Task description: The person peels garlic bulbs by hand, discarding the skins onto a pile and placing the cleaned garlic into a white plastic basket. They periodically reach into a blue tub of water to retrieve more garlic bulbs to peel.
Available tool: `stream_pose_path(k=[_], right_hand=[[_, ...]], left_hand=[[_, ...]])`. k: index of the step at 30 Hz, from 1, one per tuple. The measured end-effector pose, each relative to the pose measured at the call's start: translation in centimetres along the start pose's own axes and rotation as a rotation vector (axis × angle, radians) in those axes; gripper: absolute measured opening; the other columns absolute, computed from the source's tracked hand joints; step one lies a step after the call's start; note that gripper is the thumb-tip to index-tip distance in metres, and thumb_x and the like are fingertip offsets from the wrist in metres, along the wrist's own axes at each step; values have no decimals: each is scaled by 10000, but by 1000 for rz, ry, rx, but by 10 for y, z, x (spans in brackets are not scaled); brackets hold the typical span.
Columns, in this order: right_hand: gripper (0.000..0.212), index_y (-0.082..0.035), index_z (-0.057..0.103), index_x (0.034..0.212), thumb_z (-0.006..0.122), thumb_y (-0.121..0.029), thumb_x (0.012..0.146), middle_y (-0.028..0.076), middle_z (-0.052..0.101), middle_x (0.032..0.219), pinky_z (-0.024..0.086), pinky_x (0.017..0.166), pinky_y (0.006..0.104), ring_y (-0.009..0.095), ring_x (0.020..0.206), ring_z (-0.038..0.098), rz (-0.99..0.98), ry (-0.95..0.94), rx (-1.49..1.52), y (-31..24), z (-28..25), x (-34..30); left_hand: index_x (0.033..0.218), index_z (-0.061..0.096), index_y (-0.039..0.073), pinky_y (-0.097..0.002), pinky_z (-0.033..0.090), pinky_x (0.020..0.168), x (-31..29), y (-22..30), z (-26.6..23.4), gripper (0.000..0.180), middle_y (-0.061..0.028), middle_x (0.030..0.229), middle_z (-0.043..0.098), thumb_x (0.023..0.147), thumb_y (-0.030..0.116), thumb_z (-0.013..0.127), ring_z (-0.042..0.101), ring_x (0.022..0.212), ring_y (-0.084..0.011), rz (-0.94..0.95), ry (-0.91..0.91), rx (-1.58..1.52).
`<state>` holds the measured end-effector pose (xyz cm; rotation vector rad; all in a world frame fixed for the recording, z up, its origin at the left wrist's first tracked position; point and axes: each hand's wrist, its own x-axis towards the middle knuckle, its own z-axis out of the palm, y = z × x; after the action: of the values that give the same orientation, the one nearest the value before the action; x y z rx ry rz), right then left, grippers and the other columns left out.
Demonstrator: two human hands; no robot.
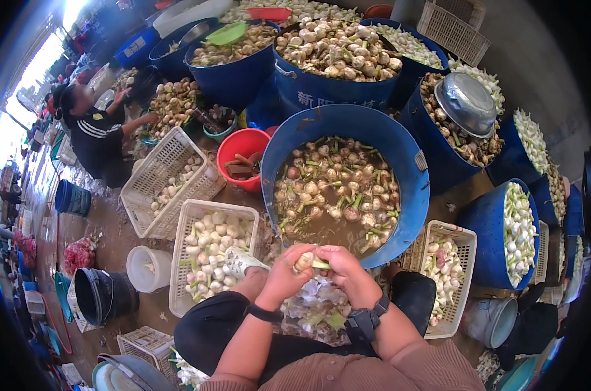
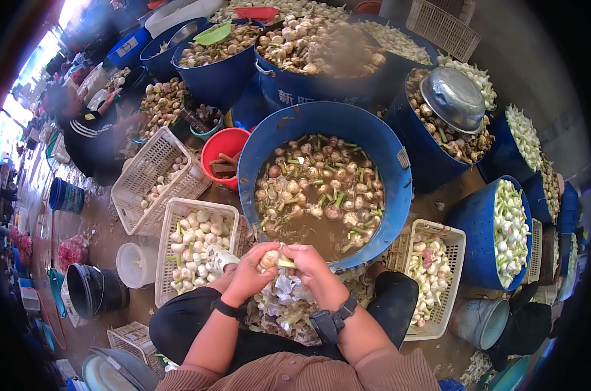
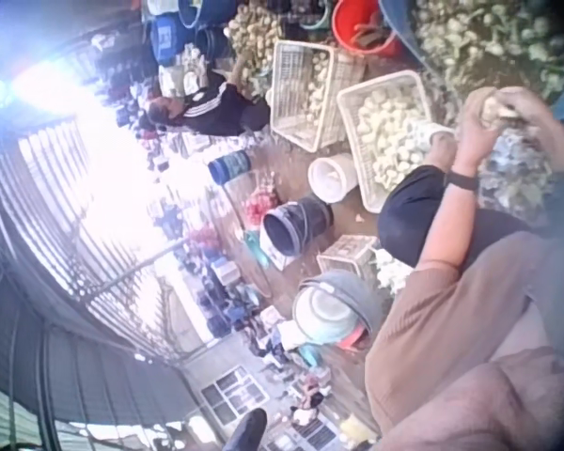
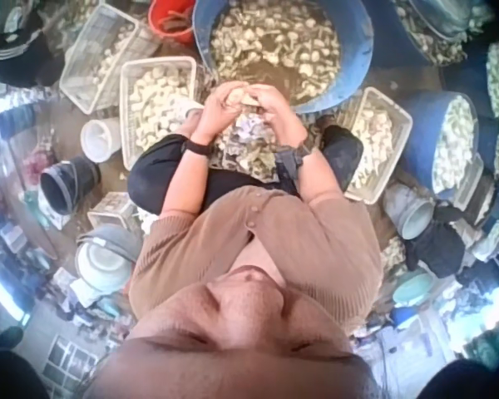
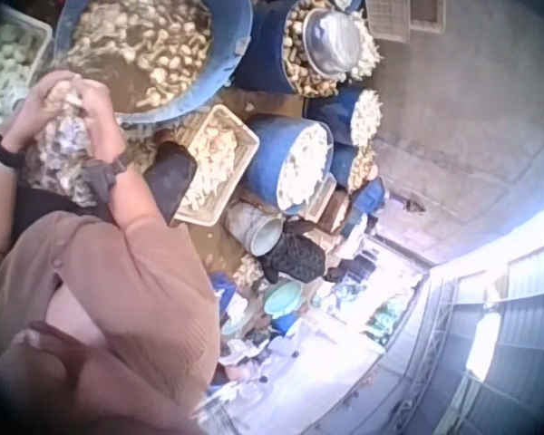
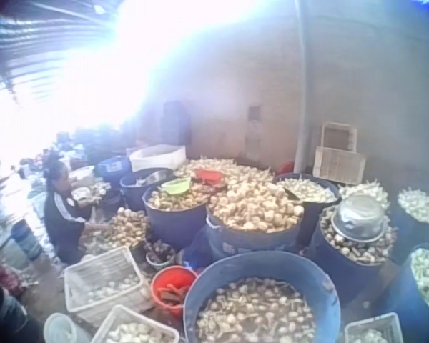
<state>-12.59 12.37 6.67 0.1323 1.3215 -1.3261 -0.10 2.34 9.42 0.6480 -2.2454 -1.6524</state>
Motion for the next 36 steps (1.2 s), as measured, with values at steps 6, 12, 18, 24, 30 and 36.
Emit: stream_pose_path(k=[6,12,18,24,30,36], right_hand=[[154,28,642,831,561,-101,851,-69,534,662,335,491,196,7,587,402,-445,30,-303,-5,5,-4],[130,-24,613,862,513,-106,872,4,607,733,389,488,212,63,541,489,-189,46,130,-11,6,-13],[178,-48,620,934,583,-183,825,80,612,1000,492,717,323,181,816,595,-303,-60,-408,-19,-54,-31],[178,-85,652,889,642,-147,723,77,595,931,405,811,343,245,892,539,-1102,-78,-1016,-49,18,-59],[110,-43,577,774,599,-149,754,94,553,821,403,737,361,257,771,507,-1096,-245,-1185,-40,10,-46],[165,-50,522,710,537,-190,795,122,534,764,440,607,398,306,675,509,-963,-193,-1666,20,-13,-64]], left_hand=[[1024,603,61,-391,392,940,2,11,12,356,-151,1183,526,687,-47,567,477,1127,-318,392,127,606],[932,625,17,-382,429,901,-2,-5,15,216,-159,1165,541,731,-48,575,538,1061,-290,190,159,105],[864,585,3,-318,493,821,-2,4,-4,114,-109,1115,487,763,-42,612,554,938,-187,-315,436,-1086],[792,608,24,-273,487,763,-4,2,-10,132,-43,999,463,699,-45,671,525,876,-136,-157,109,-831],[852,549,63,-243,473,695,-8,11,-2,132,-14,836,534,771,-8,625,550,786,-114,-376,82,-1123],[800,473,83,-258,479,586,-8,-4,4,122,-5,713,541,859,132,568,555,631,-112,-682,408,-1196]])
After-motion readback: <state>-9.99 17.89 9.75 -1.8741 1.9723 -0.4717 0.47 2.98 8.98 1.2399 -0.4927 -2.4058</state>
